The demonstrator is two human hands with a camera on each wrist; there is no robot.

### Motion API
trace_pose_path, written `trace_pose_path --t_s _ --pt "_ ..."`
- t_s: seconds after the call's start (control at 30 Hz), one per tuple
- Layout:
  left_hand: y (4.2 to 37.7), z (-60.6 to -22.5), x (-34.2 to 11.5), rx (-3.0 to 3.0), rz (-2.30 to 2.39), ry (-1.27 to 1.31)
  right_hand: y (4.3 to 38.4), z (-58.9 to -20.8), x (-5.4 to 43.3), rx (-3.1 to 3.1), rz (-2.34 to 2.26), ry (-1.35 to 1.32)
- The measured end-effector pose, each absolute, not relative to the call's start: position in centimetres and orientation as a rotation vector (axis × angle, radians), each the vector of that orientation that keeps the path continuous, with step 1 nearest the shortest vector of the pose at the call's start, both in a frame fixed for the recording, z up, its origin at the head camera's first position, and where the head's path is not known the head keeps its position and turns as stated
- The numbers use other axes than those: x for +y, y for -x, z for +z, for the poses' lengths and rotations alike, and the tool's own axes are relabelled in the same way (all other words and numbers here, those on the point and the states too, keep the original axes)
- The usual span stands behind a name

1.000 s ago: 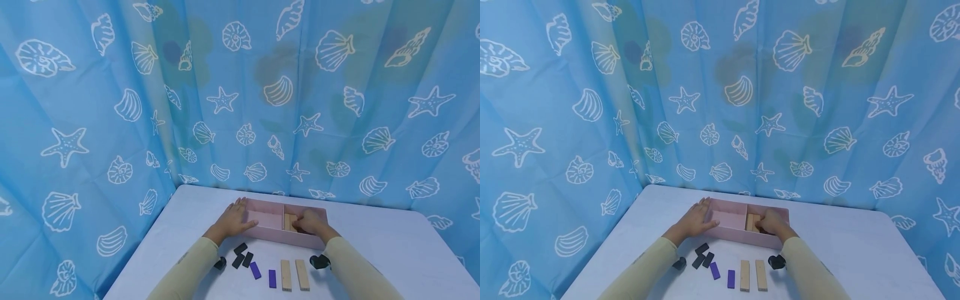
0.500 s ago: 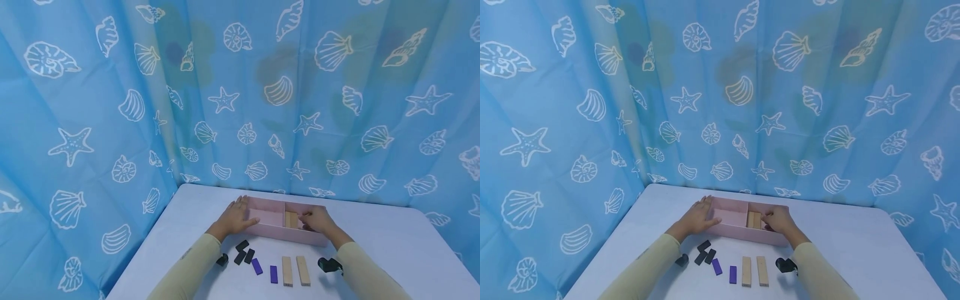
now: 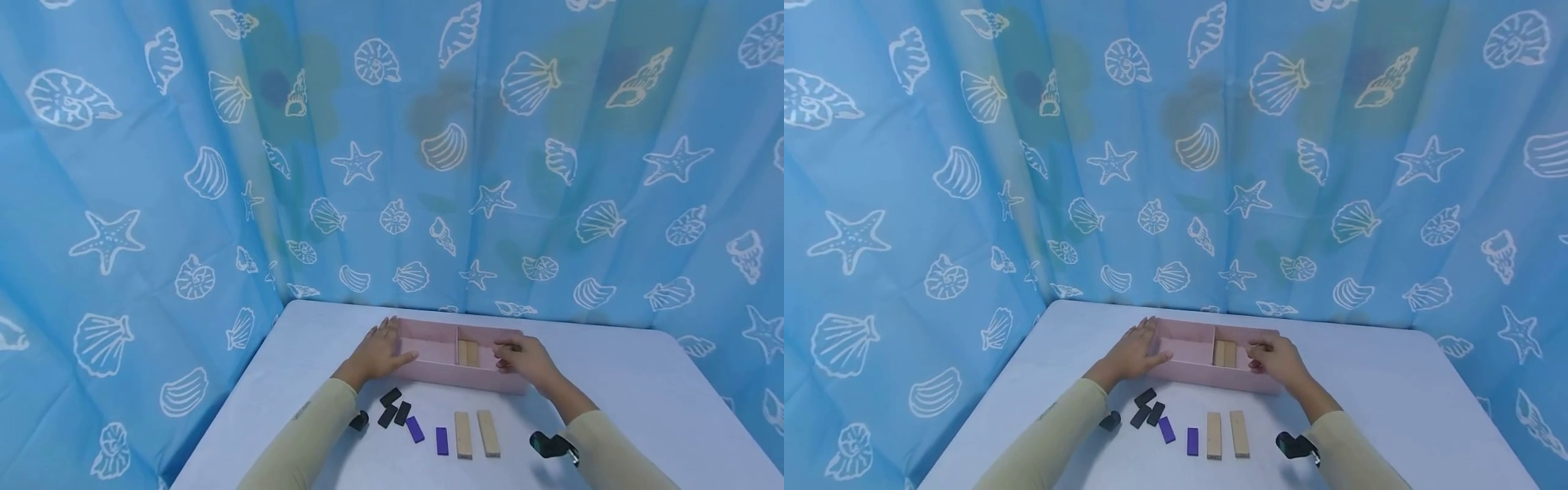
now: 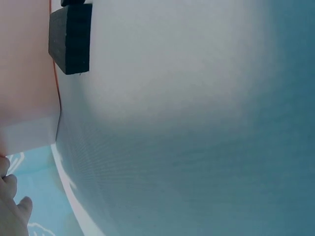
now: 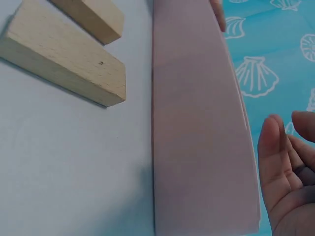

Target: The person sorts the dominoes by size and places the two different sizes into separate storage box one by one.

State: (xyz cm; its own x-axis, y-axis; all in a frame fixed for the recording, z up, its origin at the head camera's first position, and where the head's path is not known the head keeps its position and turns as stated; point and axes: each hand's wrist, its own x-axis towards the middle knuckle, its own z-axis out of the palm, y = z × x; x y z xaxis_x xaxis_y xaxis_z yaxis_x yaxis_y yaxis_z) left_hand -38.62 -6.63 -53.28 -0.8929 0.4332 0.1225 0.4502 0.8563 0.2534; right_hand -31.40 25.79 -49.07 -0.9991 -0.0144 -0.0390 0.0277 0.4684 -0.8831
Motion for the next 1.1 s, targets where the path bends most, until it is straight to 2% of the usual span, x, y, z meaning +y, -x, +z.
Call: trace_pose_path --t_s 0.5,0.83,1.1 --pt "38.3 -53.6 -6.9 -2.996 -0.46 0.688 28.5 -50.4 25.8 2.517 -1.708 -0.004" --pt "38.2 -53.5 -6.7 -2.981 -0.393 0.705 27.9 -51.2 25.3 2.514 -1.638 -0.07" --pt "38.6 -53.5 -6.7 -2.972 -0.367 0.696 27.5 -51.1 25.4 2.551 -1.55 -0.005"
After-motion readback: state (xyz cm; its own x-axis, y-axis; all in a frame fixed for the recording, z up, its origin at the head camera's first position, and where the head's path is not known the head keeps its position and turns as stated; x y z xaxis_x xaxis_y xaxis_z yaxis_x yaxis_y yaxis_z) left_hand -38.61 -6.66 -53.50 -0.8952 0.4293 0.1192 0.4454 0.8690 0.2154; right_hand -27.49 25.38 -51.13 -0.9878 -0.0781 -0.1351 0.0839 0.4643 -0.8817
